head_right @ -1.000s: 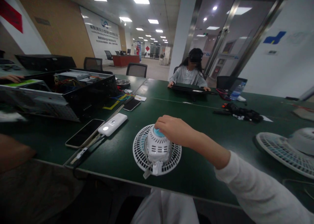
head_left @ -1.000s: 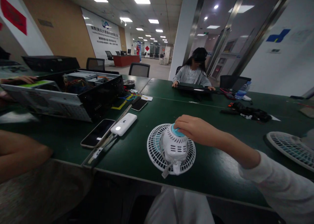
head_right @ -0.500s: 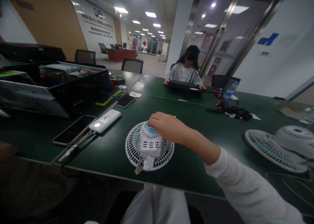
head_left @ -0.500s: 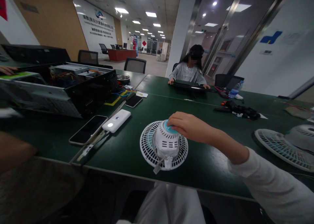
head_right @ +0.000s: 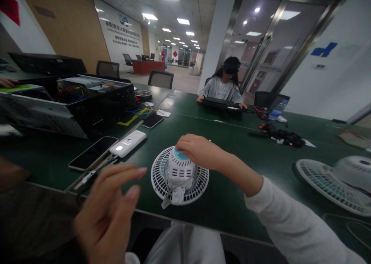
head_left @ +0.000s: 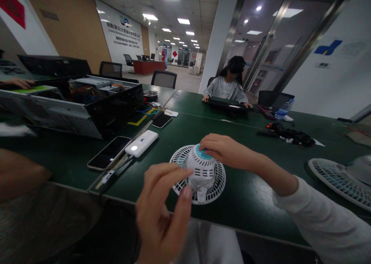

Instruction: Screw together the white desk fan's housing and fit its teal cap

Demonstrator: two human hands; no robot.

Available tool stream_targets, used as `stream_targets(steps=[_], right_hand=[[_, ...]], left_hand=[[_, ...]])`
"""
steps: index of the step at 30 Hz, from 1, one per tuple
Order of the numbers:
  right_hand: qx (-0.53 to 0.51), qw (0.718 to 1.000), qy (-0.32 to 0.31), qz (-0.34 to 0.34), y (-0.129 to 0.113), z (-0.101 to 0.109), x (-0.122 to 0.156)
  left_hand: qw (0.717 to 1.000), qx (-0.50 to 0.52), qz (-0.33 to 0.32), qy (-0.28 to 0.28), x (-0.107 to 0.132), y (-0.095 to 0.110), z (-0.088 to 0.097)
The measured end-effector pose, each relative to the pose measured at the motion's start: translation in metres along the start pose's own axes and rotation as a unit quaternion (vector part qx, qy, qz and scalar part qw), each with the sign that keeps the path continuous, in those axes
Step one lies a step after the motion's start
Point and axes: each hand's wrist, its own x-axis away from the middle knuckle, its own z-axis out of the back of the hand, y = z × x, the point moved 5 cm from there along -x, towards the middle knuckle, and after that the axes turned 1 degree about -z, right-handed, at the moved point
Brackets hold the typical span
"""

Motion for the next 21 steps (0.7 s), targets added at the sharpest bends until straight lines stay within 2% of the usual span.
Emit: stream_targets(steps=[3,6,8,14,21], right_hand=[[0.002,1.000,0.001,-0.003,0.001,0.000,0.000],[-0.004,1.000,0.013,0.001,0.002,0.001,0.001],[-0.012,1.000,0.015,0.007,0.002,0.001,0.001],[-0.025,1.000,-0.014,0.013,0.001,0.002,0.002],[0.009,0.998,-0.059,0.006,-0.003,0.004,0.001]], left_hand=[[0.996,-0.036,0.005,-0.085,-0.026,-0.024,-0.039],[0.987,-0.022,0.053,-0.150,-0.029,-0.051,-0.071],[0.983,0.001,0.075,-0.166,-0.026,-0.062,-0.085],[0.974,0.047,0.146,-0.166,-0.019,-0.076,-0.102],[0.972,0.071,0.141,-0.174,-0.015,-0.075,-0.104]])
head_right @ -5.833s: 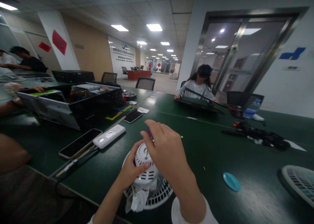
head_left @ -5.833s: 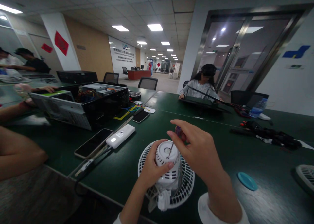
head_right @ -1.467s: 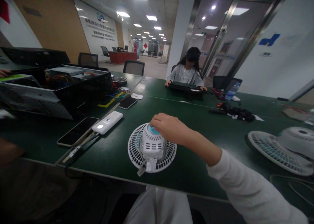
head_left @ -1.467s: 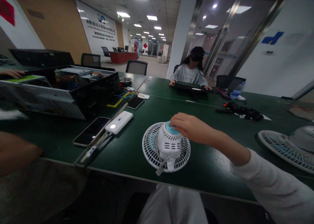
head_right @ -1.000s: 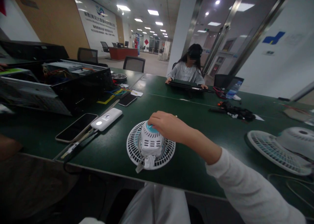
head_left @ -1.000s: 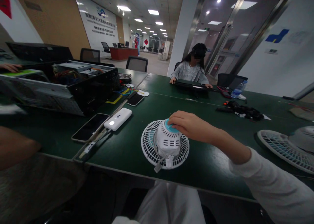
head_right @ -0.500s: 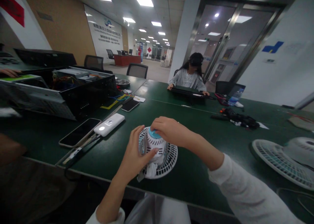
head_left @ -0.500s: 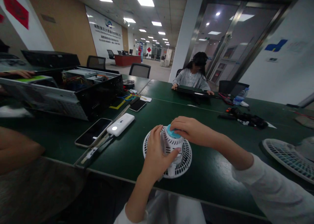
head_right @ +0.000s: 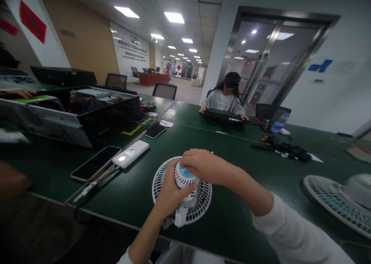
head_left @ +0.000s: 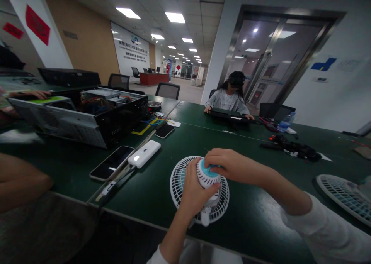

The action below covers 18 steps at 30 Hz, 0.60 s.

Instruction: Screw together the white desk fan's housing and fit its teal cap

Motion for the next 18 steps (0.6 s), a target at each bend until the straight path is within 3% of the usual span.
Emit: stream_targets(steps=[7,18], right_hand=[[0.130,0.980,-0.056,-0.137,-0.006,0.001,-0.010],[0.093,0.948,-0.011,-0.303,0.003,-0.010,-0.013]], left_hand=[[1.000,0.006,-0.005,0.008,0.001,0.001,0.001],[1.000,0.003,-0.012,0.023,0.002,-0.001,0.000]])
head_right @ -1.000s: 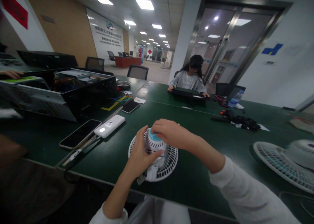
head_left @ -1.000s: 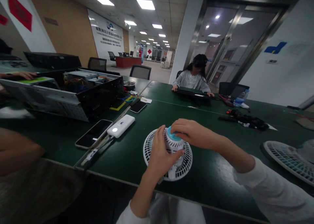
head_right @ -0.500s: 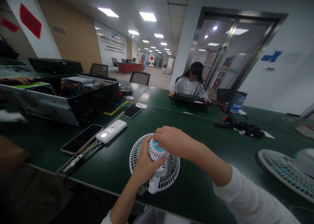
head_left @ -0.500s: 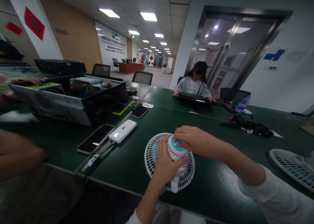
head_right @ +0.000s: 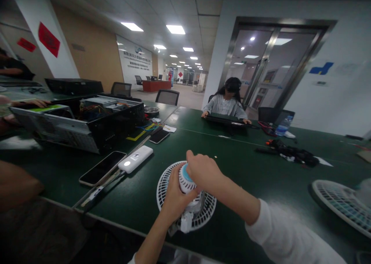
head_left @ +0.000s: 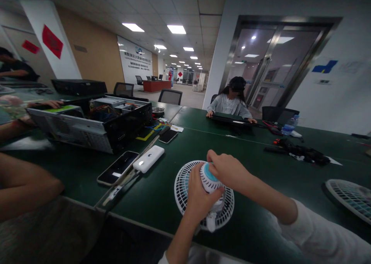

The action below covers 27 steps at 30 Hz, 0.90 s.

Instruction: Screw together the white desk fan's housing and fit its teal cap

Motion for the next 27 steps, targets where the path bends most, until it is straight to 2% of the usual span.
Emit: stream_targets(steps=[4,9,11,18,27], right_hand=[[-0.048,0.998,-0.004,0.027,0.016,0.008,0.004],[-0.128,0.971,-0.016,0.200,0.026,0.017,0.015],[-0.135,0.964,-0.029,0.225,0.026,0.015,0.015],[-0.055,0.978,-0.036,0.199,0.018,0.013,0.011],[0.050,0.988,0.024,0.147,0.005,0.009,0.013]], left_hand=[[1.000,0.004,0.020,-0.012,0.001,0.002,0.000],[0.999,-0.001,0.040,-0.025,0.002,0.002,0.000],[0.999,-0.001,0.035,-0.026,0.002,0.001,0.000],[0.999,0.008,0.039,-0.022,0.002,0.000,0.000],[1.000,0.000,0.031,-0.007,0.002,0.000,-0.002]])
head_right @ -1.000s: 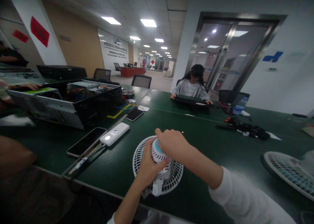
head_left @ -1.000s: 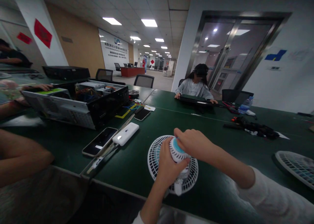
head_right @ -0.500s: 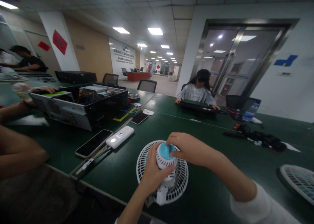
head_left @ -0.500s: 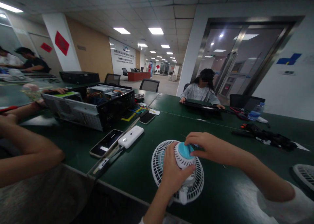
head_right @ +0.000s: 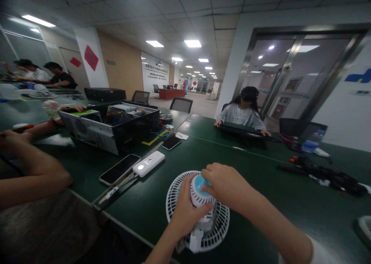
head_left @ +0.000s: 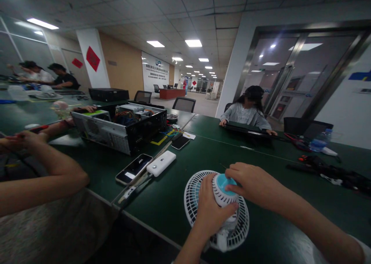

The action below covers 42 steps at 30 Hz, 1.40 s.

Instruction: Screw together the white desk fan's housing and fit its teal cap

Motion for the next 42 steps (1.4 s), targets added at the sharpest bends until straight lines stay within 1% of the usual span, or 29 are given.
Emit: stream_targets(steps=[4,7,9,11,12,15,17,19,22,26,29,33,35,37,38,42], right_hand=[[0.042,0.996,0.021,-0.072,-0.006,-0.010,-0.004],[0.026,0.995,0.019,-0.093,-0.002,-0.014,0.000],[-0.007,0.997,0.038,-0.069,0.002,-0.010,0.005],[-0.047,0.997,0.056,-0.015,0.005,-0.003,0.011],[-0.060,0.996,0.056,0.016,0.006,-0.001,0.012],[-0.063,0.995,0.023,0.075,0.008,0.000,0.013],[-0.062,0.994,0.003,0.090,0.009,0.000,0.011],[-0.062,0.994,-0.009,0.091,0.008,0.000,0.008],[-0.049,0.997,-0.017,0.065,0.003,0.003,0.003],[-0.031,0.999,-0.028,0.005,-0.008,0.006,-0.001],[-0.027,0.998,-0.021,-0.045,-0.013,0.004,-0.006],[-0.028,0.992,-0.003,-0.122,-0.012,-0.005,-0.013],[-0.037,0.989,0.003,-0.142,-0.007,-0.008,-0.013],[-0.051,0.990,0.001,-0.132,-0.001,-0.008,-0.009],[-0.061,0.992,0.001,-0.115,0.002,-0.006,-0.005],[-0.128,0.992,0.008,0.014,0.008,0.004,0.010]], left_hand=[[1.000,0.007,-0.004,-0.001,0.000,0.003,0.000],[1.000,0.002,-0.003,-0.002,0.000,0.004,0.001],[1.000,0.001,0.004,-0.002,-0.001,0.002,0.001],[1.000,0.002,0.008,-0.002,0.000,0.001,0.001],[1.000,0.004,0.007,-0.002,0.000,0.001,0.001],[1.000,0.009,0.000,-0.002,0.000,0.001,0.001],[1.000,0.014,-0.001,-0.006,0.001,0.001,0.001],[1.000,0.015,0.003,-0.009,0.000,0.002,0.001],[1.000,0.008,0.011,-0.006,0.000,0.002,0.001],[1.000,0.006,0.006,0.000,0.000,0.003,0.001],[1.000,0.002,-0.005,0.004,-0.001,0.002,0.000],[1.000,0.005,-0.011,0.001,-0.001,0.001,0.001],[1.000,0.011,-0.016,-0.003,-0.001,0.002,0.001],[1.000,0.015,-0.017,-0.004,-0.001,0.003,0.001],[1.000,0.015,-0.015,-0.004,-0.001,0.003,0.001],[1.000,0.009,-0.002,-0.005,0.000,0.002,0.001]])
